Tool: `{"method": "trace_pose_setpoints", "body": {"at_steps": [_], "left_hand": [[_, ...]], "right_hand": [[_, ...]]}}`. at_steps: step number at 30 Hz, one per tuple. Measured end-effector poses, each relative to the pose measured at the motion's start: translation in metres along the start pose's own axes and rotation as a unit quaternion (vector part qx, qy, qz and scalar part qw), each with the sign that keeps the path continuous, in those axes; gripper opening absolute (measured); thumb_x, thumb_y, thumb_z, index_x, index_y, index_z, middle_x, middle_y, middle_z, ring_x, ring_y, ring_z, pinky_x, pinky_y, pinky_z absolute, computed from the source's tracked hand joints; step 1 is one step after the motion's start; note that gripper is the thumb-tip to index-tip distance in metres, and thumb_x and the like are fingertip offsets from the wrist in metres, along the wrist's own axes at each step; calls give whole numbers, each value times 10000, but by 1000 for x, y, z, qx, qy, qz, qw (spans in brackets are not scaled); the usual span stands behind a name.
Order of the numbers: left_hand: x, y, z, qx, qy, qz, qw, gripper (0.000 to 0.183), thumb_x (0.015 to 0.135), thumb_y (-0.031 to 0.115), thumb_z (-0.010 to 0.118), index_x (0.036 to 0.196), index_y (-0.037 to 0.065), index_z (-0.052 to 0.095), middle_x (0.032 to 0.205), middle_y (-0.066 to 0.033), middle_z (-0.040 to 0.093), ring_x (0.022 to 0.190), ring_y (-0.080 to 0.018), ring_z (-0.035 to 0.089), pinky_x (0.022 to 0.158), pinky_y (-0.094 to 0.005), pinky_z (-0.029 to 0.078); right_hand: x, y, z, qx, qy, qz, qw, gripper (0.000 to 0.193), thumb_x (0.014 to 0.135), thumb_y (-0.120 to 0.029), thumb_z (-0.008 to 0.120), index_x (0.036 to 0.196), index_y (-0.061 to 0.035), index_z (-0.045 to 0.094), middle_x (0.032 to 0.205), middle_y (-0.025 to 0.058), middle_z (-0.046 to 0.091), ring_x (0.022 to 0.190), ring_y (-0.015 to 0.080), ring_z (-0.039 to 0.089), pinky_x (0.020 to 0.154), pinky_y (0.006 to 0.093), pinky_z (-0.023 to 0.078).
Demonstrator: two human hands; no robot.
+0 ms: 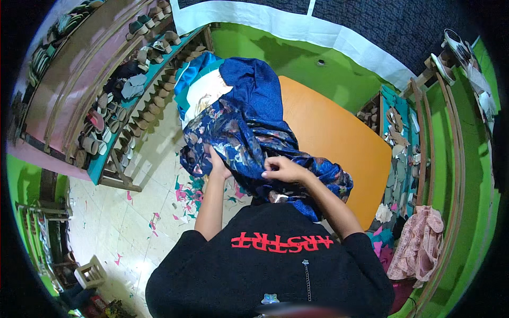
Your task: The person is folding clothes and placing them on a shelf.
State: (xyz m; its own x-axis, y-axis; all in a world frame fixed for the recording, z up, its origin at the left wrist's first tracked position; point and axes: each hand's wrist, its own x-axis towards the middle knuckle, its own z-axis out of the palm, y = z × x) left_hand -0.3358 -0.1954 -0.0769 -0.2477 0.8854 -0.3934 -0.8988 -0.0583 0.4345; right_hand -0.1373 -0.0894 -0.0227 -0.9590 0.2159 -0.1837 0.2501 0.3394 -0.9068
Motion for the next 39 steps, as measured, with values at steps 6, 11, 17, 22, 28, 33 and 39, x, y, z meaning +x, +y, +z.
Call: {"method": "trace_pose_setpoints", "body": {"at_steps": [6, 11, 17, 22, 28, 33, 39], "left_hand": [[-8, -10, -5, -33, 43, 18, 998, 763, 773, 667, 160, 1205, 82, 388, 1168, -146, 465, 1036, -332, 462, 895, -473, 354], [-19, 0, -24, -45, 30, 12, 998, 914, 673, 773, 210, 1276, 95, 313, 1246, -170, 392, 1117, -354, 395, 937, -486, 303], [-25, -6, -47, 166, 1, -73, 983, 708, 730, 503, 566, 1234, 48, 365, 1167, -109, 465, 1083, -256, 438, 940, -400, 332], [-6, 7, 18, 443, 72, -9, 894, 536, 635, 221, 708, 1071, -22, 514, 1003, -95, 568, 925, -193, 521, 808, -303, 398], [13, 80, -5, 148, 138, 114, 973, 235, 763, 203, 535, 898, 12, 556, 807, -122, 602, 708, -229, 592, 647, -341, 488], [26, 95, -12, 39, 71, 113, 990, 318, 747, 275, 524, 930, 15, 541, 902, -145, 588, 815, -281, 570, 788, -385, 451], [57, 34, -72, 407, 256, -39, 876, 443, 620, 220, 577, 957, -61, 514, 871, -126, 560, 755, -222, 520, 714, -343, 404]], "right_hand": [[42, 25, -9, 137, 182, 246, 942, 606, 781, -470, 503, 1041, 69, 412, 796, 143, 543, 672, 217, 535, 628, 326, 423], [69, 45, -50, -198, 386, 135, 891, 710, 648, -274, 681, 1170, 50, 325, 1101, 245, 434, 1018, 327, 459, 860, 377, 376], [84, 89, -47, -182, 161, 153, 958, 695, 630, -317, 695, 1148, 42, 405, 986, 229, 551, 906, 363, 533, 814, 390, 408], [58, 142, -141, -167, 344, 5, 924, 248, 726, -149, 517, 909, 5, 584, 843, 188, 600, 791, 293, 577, 720, 363, 449], [-104, 127, -271, 106, 666, 195, 712, 231, 834, -220, 432, 831, -12, 533, 674, 74, 525, 501, 140, 486, 417, 247, 389], [-212, 158, -274, 207, 799, 81, 559, 186, 836, -204, 433, 777, -41, 502, 585, 32, 484, 435, 100, 452, 341, 229, 353], [-267, 239, -241, -88, 630, 495, 592, 815, 628, -408, 671, 1179, 74, 312, 1028, 235, 467, 939, 352, 468, 806, 389, 402]]}}
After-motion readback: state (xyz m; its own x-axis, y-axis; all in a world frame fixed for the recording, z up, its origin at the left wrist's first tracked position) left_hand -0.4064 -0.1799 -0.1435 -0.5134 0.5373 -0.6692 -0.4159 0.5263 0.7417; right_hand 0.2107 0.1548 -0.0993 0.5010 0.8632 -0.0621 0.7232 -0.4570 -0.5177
